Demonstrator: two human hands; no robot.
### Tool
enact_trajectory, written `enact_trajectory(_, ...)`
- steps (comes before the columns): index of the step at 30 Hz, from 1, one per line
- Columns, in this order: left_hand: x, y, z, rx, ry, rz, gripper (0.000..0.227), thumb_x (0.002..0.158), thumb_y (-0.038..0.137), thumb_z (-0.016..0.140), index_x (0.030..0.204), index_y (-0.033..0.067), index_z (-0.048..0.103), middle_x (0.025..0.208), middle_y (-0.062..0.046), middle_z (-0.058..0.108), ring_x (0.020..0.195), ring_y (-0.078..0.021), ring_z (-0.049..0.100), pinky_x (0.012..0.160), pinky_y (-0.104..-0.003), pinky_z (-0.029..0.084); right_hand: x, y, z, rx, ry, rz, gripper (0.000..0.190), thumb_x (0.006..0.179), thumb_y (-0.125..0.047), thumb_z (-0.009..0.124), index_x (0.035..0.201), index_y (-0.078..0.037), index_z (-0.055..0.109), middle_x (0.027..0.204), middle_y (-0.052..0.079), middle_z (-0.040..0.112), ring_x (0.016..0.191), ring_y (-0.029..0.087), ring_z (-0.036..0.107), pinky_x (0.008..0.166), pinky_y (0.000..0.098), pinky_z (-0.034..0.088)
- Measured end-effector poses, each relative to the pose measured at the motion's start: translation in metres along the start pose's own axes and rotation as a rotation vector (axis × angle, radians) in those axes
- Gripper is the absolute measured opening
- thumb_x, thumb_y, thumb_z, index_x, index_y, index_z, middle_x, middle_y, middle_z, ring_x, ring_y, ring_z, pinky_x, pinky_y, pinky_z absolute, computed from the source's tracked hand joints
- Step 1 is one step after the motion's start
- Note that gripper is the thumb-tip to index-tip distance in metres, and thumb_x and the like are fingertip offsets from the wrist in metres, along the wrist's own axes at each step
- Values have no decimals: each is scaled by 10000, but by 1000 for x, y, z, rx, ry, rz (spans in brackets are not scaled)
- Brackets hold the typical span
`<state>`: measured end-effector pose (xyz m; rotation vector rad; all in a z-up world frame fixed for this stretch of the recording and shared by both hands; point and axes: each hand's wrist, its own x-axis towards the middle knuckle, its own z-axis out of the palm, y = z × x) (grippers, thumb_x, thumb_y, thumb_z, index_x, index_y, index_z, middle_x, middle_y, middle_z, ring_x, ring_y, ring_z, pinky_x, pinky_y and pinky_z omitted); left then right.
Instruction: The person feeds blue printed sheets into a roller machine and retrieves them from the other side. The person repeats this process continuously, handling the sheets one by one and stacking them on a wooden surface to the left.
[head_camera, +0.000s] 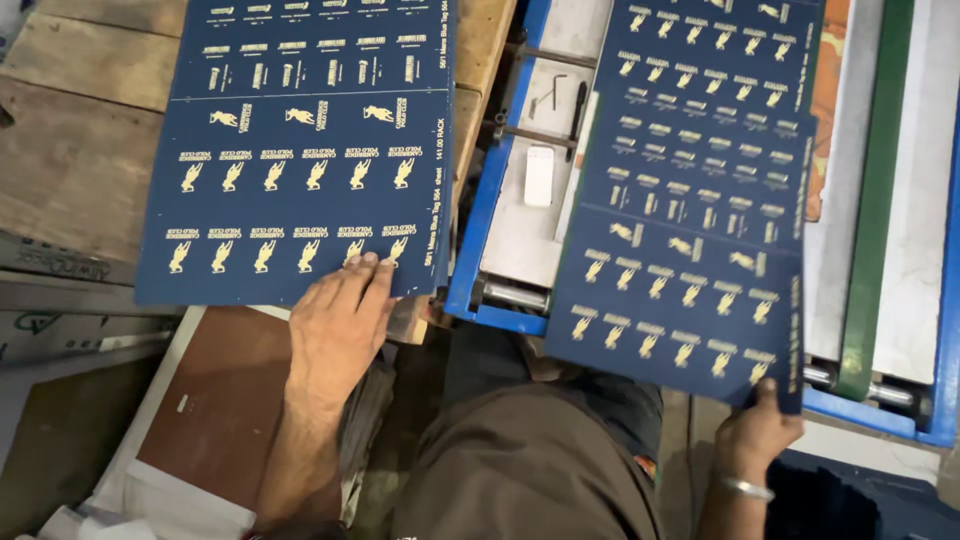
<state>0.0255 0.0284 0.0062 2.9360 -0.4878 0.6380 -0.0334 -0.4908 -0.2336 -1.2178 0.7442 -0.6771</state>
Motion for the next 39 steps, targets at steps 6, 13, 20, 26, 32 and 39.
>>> enact_trajectory(6,4,0,-2,-29,19,-34,394,793,104,785,1179,65,718,1185,-87,732,1092,-255,716,921,-390,566,-46,-32,21,54,9,116,235,1003,34,582,1227,40,650,1190,84,717,1023,162,729,903,291,628)
enact_trajectory(13,10,2,-12,-53,-45,-78,463,725,122,806,1176,73,714,1178,-85,724,1067,-272,692,898,-419,545,26,2,53,79,-92,24,249,1036,-21,666,1259,66,595,1242,135,683,1039,183,701,927,303,607)
enact_trajectory(20,14,5,-17,-66,-102,-75,515,717,127,798,1213,55,681,1181,-91,702,1088,-295,646,952,-439,512,55,6,102,200,-173,248,248,1045,-136,676,1192,-5,524,1144,142,661,957,254,709,813,407,625)
enact_trajectory(26,15,-16,-24,-303,-16,-68,372,810,72,743,1181,59,722,1132,-92,738,1032,-296,680,912,-416,541,19,1,105,68,-484,422,323,1060,-194,595,1269,43,532,1178,250,653,1012,322,721,879,433,629)
enact_trajectory(32,24,12,-6,-463,259,-201,220,901,54,727,1120,30,723,1051,-113,731,958,-309,672,836,-427,529,-58,-55,149,0,-875,474,496,1013,-204,587,1405,87,505,1283,228,663,1101,317,702,951,412,621)
enact_trajectory(39,46,135,18,-298,-155,222,520,836,324,704,1256,19,662,1272,-155,654,1269,-323,558,1158,-585,325,-134,-86,190,145,-1052,624,412,1036,-217,608,1366,23,557,1203,139,678,1025,242,683,818,391,581)
